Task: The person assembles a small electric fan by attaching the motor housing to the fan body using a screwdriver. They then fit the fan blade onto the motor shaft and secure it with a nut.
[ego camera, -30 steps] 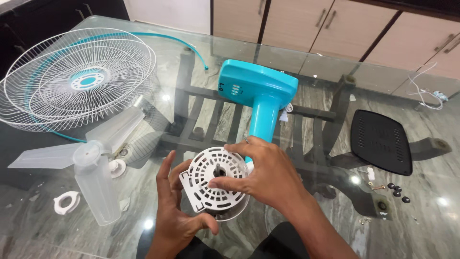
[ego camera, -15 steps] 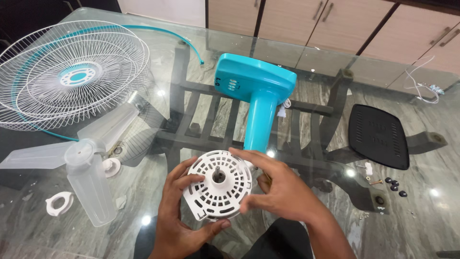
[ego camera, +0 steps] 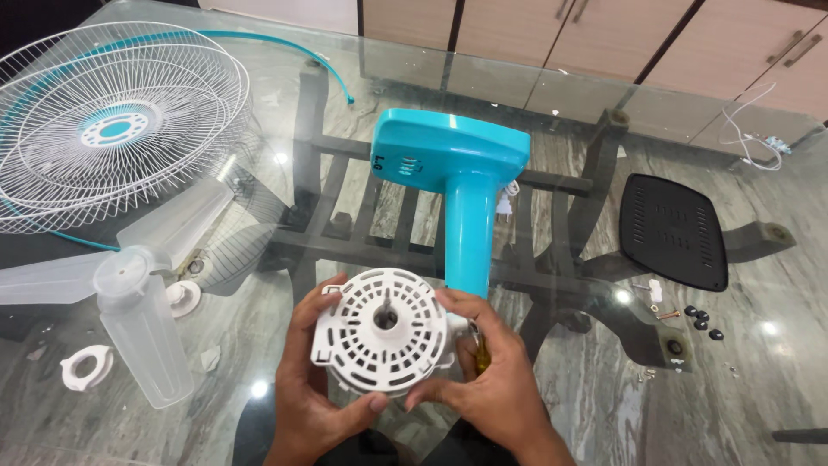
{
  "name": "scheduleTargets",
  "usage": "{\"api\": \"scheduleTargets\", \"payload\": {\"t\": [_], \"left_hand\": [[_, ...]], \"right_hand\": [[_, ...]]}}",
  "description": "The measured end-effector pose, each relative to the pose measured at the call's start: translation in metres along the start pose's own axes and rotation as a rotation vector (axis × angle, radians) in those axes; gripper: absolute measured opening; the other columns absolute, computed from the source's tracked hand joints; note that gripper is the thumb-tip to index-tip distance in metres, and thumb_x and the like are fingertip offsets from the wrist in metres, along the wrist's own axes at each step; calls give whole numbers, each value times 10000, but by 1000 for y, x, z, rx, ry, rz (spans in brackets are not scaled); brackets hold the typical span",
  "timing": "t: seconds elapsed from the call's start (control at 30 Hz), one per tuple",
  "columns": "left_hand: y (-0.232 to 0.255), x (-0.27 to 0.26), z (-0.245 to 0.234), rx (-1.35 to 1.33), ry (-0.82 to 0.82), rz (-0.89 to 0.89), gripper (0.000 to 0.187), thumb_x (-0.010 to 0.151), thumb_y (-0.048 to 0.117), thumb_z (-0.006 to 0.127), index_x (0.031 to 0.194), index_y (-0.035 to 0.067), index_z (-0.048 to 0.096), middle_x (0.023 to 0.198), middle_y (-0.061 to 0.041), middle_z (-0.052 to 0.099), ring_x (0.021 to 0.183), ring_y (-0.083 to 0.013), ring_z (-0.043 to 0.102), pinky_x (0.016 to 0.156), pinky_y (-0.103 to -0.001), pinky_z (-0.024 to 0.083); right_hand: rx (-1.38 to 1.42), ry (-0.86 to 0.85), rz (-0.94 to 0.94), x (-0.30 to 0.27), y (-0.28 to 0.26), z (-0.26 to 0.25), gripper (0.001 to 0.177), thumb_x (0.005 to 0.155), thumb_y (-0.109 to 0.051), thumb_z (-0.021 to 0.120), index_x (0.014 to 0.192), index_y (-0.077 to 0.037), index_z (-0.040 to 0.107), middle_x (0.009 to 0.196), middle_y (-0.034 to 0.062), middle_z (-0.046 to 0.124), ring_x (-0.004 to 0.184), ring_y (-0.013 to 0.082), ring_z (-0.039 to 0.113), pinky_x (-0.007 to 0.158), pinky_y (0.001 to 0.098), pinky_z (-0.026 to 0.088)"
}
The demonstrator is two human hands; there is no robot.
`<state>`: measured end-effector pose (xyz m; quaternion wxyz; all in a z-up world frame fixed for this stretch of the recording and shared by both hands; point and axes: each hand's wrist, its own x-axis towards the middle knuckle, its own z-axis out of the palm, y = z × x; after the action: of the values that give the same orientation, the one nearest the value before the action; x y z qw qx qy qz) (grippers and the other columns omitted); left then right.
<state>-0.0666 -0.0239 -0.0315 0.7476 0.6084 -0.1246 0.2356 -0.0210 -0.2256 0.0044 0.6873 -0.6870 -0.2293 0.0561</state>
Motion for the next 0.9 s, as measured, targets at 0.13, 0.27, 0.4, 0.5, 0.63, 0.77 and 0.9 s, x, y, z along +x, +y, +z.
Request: {"api": "scheduleTargets", "payload": {"t": [0.13, 0.27, 0.4, 0.5, 0.63, 0.77, 0.9], "left_hand": [[-1, 3, -2, -74, 29, -43, 1122, 649, 357, 982, 1521, -8, 377, 1617, -250, 398, 1409, -350, 557, 1116, -466, 493], [6, 9, -5, -87, -10, -113, 1166, 651, 355, 980, 1550, -22, 340, 1627, -241, 395, 1433, -340, 520, 1147, -471, 452], [17, 16, -13, -110, -112, -141, 1214, 705, 423, 948, 1611, -3, 262, 1673, -217, 359, 1502, -324, 456, 1231, -451, 373], [20, 24, -16, -50, -111, -135, 1173, 703, 488, 927, 1576, -17, 326, 1599, -212, 446, 1465, -319, 498, 1209, -443, 396], [21, 24, -14, 5, -87, -137, 1129, 663, 508, 937, 1509, -11, 401, 1395, -186, 559, 1343, -302, 589, 1129, -421, 457], [26, 14, -12, 48, -115, -24, 1129, 606, 497, 953, 1456, 3, 399, 1400, -127, 470, 1356, -271, 554, 1139, -405, 461], [23, 8, -13, 198, -66, -42, 1057, 588, 336, 986, 1413, -10, 422, 1376, -120, 380, 1319, -281, 577, 1065, -415, 533]], "right_hand": [[-50, 44, 70, -5, 4, 1, 908, 569, -47, 988, 1378, -53, 575, 1378, 75, 589, 732, -1, 503, 543, 212, 452], [-80, 49, 227, -4, 2, -4, 953, 628, -61, 1018, 1467, -94, 567, 1015, 112, 565, 636, 30, 413, 525, 222, 374], [-121, 84, 229, -3, -3, -4, 978, 561, -177, 979, 1443, -113, 562, 1161, -9, 713, 558, 5, 346, 461, 215, 340], [-303, 52, 390, -3, -10, -6, 1085, 570, -258, 1004, 1538, -161, 523, 929, 168, 718, 528, 70, 372, 473, 250, 316], [-81, 39, 212, 0, -21, 2, 1103, 573, -473, 916, 1525, -114, 492, 1363, 28, 645, 705, -11, 496, 521, 201, 416], [-130, 50, 178, 11, -35, 6, 1057, 602, -437, 932, 1517, -110, 514, 1377, 30, 611, 829, -30, 535, 562, 193, 456], [-395, 83, 215, 22, -48, 4, 997, 525, -307, 939, 1449, -160, 593, 1280, -16, 642, 502, 15, 325, 419, 216, 350]]}}
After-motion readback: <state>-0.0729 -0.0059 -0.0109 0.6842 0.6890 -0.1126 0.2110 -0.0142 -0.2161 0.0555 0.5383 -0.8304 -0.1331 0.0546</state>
